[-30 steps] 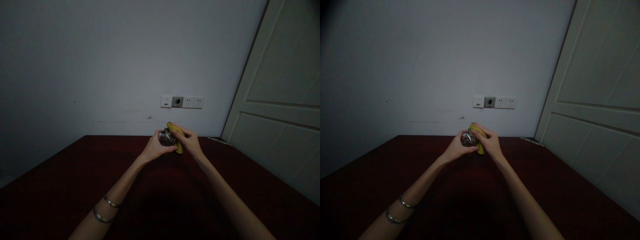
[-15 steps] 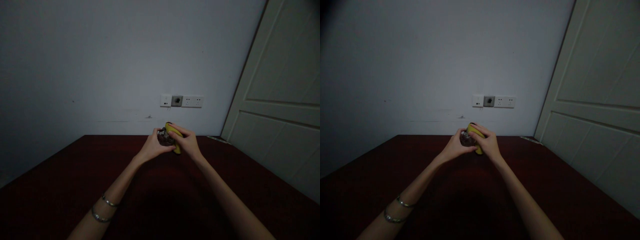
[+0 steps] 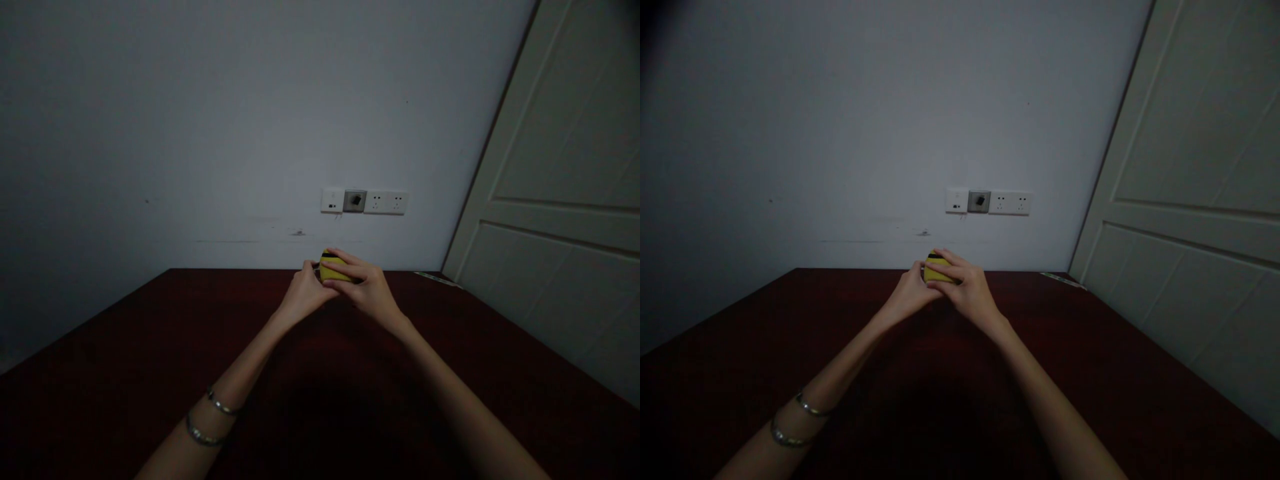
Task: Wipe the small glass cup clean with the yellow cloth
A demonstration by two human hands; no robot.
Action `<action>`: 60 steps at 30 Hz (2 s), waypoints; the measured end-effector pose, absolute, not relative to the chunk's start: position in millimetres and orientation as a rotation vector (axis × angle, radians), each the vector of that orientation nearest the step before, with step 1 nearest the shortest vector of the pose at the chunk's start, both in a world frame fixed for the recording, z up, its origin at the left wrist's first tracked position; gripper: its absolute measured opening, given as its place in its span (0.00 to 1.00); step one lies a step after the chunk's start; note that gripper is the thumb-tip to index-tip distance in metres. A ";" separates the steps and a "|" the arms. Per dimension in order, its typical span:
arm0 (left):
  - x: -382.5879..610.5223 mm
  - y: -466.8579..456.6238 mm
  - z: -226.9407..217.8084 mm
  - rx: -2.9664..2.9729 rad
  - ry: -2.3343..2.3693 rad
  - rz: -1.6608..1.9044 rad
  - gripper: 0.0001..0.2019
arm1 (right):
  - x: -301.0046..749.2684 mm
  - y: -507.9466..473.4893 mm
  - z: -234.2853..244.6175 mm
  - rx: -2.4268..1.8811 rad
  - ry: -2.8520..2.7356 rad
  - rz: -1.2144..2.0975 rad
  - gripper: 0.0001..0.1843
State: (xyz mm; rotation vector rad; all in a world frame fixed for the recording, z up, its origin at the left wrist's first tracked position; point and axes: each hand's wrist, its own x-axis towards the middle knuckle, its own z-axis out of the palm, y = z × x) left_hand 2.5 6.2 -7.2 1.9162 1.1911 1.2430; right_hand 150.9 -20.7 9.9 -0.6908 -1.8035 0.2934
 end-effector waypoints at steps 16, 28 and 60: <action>0.0 4.7 -12.9 1.640 0.594 0.970 0.28 | 171.1 -21.4 14.6 -0.542 -1.926 0.487 0.16; -1.1 7.9 -15.3 1.636 0.593 0.949 0.29 | 169.6 -20.5 11.6 -0.552 -1.945 0.381 0.16; -13.0 14.2 -15.4 1.605 0.467 0.733 0.47 | 158.4 -13.8 -7.3 -0.656 -1.757 0.492 0.46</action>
